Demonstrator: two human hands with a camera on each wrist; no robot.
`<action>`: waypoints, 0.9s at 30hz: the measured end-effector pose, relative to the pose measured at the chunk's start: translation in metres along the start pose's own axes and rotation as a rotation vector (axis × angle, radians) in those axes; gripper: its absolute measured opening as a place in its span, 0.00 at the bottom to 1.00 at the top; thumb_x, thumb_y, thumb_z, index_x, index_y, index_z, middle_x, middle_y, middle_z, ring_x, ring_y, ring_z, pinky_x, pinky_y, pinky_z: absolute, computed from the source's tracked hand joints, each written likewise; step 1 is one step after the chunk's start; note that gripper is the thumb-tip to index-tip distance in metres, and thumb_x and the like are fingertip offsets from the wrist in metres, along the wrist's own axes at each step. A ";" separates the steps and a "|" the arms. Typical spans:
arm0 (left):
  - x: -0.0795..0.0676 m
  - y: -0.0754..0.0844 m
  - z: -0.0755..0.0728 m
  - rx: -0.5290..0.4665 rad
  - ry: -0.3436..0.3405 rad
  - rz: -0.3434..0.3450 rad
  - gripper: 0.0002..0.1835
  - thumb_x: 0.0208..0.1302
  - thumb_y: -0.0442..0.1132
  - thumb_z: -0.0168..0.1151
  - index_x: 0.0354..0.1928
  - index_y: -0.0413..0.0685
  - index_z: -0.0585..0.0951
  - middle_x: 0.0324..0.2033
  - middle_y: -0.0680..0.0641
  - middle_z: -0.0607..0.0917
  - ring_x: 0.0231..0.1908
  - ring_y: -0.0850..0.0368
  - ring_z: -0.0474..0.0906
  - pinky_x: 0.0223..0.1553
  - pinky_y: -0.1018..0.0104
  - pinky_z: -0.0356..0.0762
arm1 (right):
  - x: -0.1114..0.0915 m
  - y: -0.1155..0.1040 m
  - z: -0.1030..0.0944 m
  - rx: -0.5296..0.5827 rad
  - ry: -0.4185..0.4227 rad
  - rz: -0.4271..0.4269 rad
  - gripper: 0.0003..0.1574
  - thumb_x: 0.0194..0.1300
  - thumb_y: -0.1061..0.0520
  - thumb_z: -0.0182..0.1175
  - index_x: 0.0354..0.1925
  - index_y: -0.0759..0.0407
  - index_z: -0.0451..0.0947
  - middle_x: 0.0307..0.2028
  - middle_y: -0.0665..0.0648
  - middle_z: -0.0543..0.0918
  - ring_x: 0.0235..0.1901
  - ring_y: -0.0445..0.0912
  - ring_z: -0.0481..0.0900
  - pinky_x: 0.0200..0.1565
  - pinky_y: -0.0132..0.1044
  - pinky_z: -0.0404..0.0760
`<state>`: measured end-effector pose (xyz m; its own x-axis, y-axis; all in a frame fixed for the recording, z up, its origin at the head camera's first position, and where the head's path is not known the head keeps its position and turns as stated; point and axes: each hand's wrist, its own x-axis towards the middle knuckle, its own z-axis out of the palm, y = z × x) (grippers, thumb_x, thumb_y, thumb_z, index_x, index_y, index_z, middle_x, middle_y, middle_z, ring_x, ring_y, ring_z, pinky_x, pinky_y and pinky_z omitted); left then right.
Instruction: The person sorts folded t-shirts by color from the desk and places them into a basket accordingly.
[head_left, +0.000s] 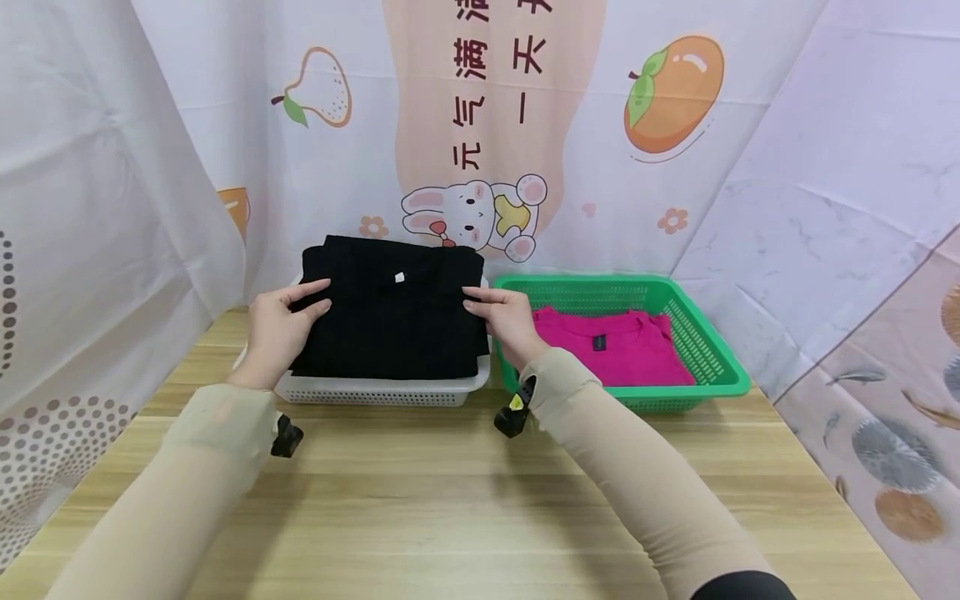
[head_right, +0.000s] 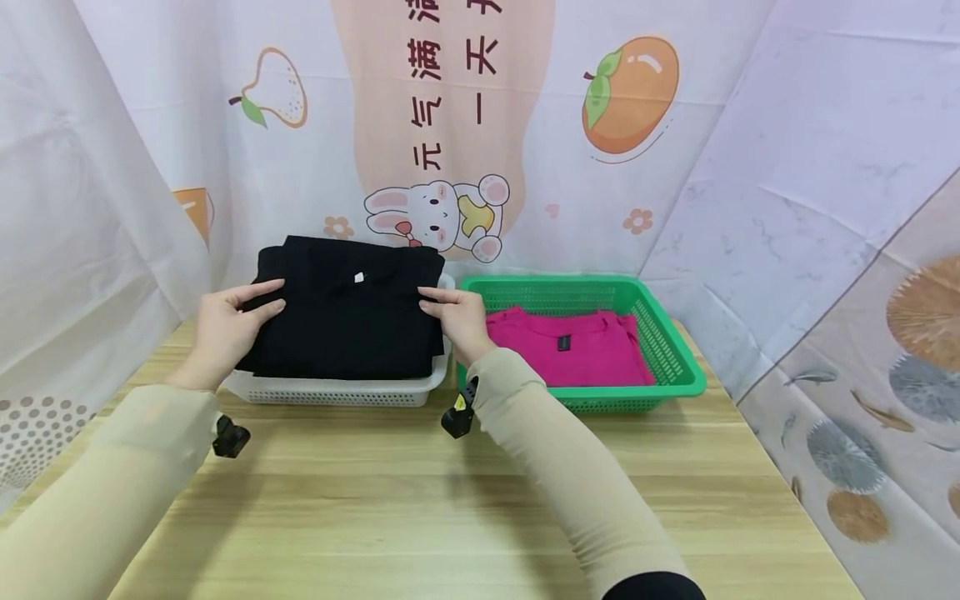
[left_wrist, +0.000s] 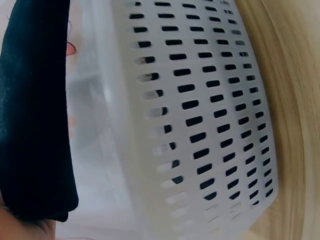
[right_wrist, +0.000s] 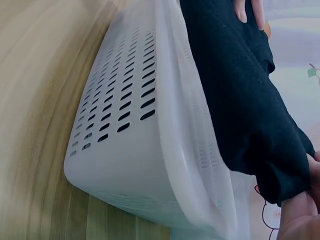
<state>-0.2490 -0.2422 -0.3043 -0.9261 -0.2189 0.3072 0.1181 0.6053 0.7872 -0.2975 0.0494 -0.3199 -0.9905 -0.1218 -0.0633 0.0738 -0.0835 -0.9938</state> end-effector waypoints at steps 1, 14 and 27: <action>0.001 0.000 0.001 0.004 -0.005 -0.013 0.20 0.67 0.38 0.64 0.60 0.46 0.81 0.65 0.37 0.74 0.70 0.43 0.64 0.69 0.45 0.63 | 0.001 0.001 0.001 -0.003 0.004 -0.001 0.20 0.67 0.65 0.62 0.57 0.58 0.82 0.60 0.56 0.79 0.56 0.52 0.82 0.59 0.44 0.80; 0.011 -0.006 0.019 0.036 -0.022 -0.131 0.20 0.69 0.37 0.61 0.62 0.50 0.80 0.68 0.40 0.72 0.72 0.44 0.61 0.71 0.47 0.61 | 0.013 0.013 0.000 -0.073 0.026 -0.019 0.20 0.69 0.68 0.56 0.57 0.60 0.82 0.61 0.56 0.78 0.18 0.37 0.62 0.26 0.26 0.64; 0.017 -0.013 0.024 0.077 -0.016 -0.163 0.20 0.69 0.35 0.61 0.62 0.49 0.80 0.66 0.40 0.74 0.71 0.42 0.64 0.71 0.48 0.62 | 0.018 0.019 0.008 -0.097 0.057 -0.008 0.20 0.67 0.69 0.57 0.55 0.63 0.82 0.53 0.58 0.82 0.20 0.33 0.65 0.27 0.23 0.68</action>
<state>-0.2743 -0.2357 -0.3221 -0.9364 -0.3073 0.1696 -0.0617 0.6198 0.7823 -0.3129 0.0376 -0.3388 -0.9962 -0.0650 -0.0581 0.0574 0.0126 -0.9983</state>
